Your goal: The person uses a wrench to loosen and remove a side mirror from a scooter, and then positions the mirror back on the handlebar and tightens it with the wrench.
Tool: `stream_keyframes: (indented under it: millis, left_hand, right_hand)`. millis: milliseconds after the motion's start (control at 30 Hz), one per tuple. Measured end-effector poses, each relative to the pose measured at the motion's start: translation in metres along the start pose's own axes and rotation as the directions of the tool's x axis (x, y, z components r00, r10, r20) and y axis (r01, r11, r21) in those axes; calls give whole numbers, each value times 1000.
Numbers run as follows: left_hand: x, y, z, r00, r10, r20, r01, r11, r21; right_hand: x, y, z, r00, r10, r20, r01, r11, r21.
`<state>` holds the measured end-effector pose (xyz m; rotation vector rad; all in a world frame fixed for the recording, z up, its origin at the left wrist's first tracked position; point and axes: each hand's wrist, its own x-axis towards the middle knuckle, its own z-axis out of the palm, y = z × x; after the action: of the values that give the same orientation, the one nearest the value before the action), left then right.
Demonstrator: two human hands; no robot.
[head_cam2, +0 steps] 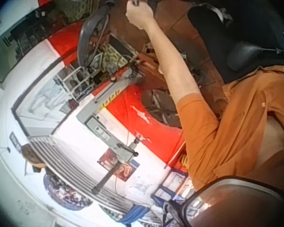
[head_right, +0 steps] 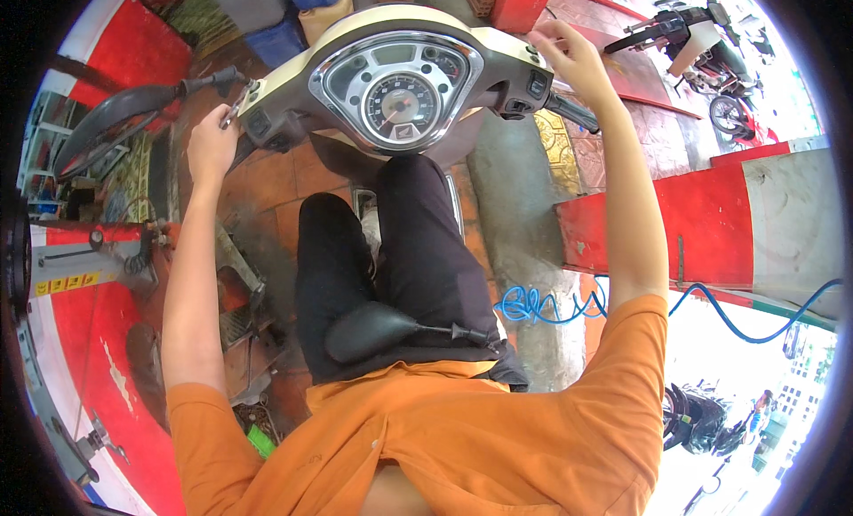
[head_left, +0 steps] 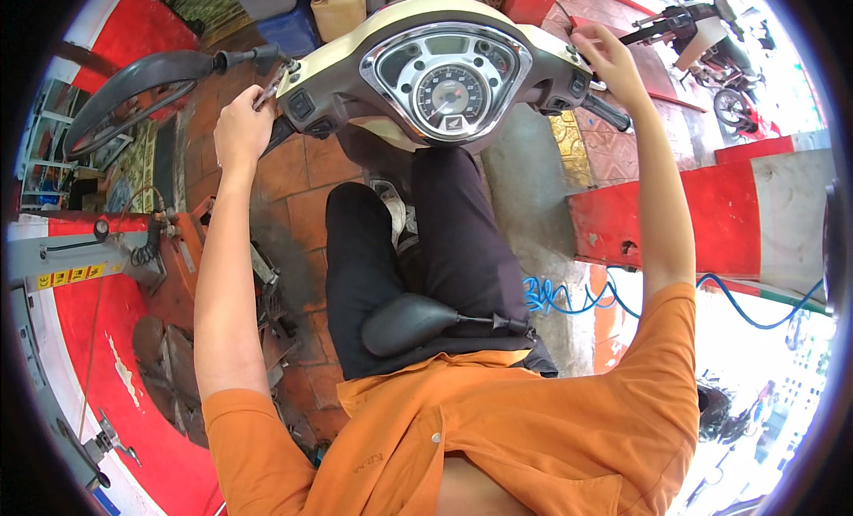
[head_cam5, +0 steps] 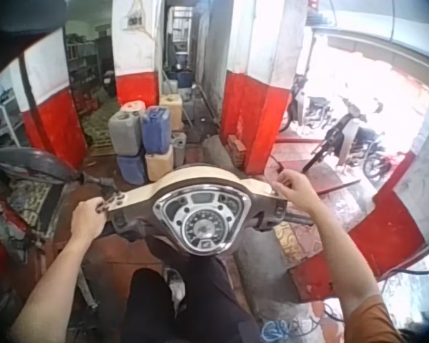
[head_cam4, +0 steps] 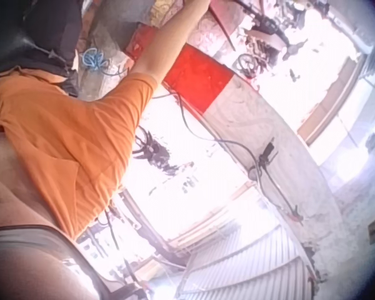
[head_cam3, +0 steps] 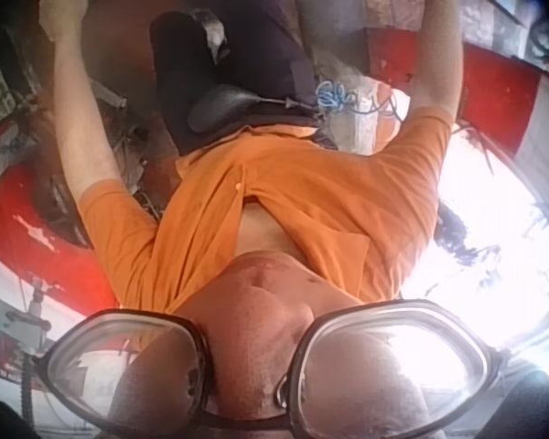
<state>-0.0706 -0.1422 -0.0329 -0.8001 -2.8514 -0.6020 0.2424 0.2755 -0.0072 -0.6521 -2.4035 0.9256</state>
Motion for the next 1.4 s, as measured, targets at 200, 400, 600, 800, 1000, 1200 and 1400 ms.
stream_keyframes:
  millis: [200, 400, 600, 800, 1000, 1200, 1400]
  left_hand:
    - [1, 2, -1, 1000, 4, 13, -4, 1000, 1]
    - [0, 2, -1, 1000, -7, 9, 7, 1000, 12]
    - [1, 1, 0, 1000, 4, -9, -4, 1000, 14]
    - [-2, 6, -4, 999, -30, 22, 30, 999, 27]
    - [-2, 6, -3, 1000, -14, 12, 14, 1000, 15]
    - [-3, 4, -2, 1000, -9, 6, 9, 1000, 0]
    - [0, 0, -1, 1000, -7, 11, 7, 1000, -1]
  right_hand:
    - [0, 38, -20, 974, -145, 173, 124, 984, 126]
    - [1, 24, -9, 984, -124, 131, 116, 991, 71]
    - [6, 15, -17, 951, -240, 193, 276, 943, -185]
    - [4, -6, -17, 965, -153, 212, 215, 926, -310]
    - [5, 7, -16, 956, -218, 195, 246, 960, -133]
    - [9, 1, -8, 946, -228, 232, 314, 824, -472]
    - [10, -11, -12, 968, -167, 186, 213, 941, -262]
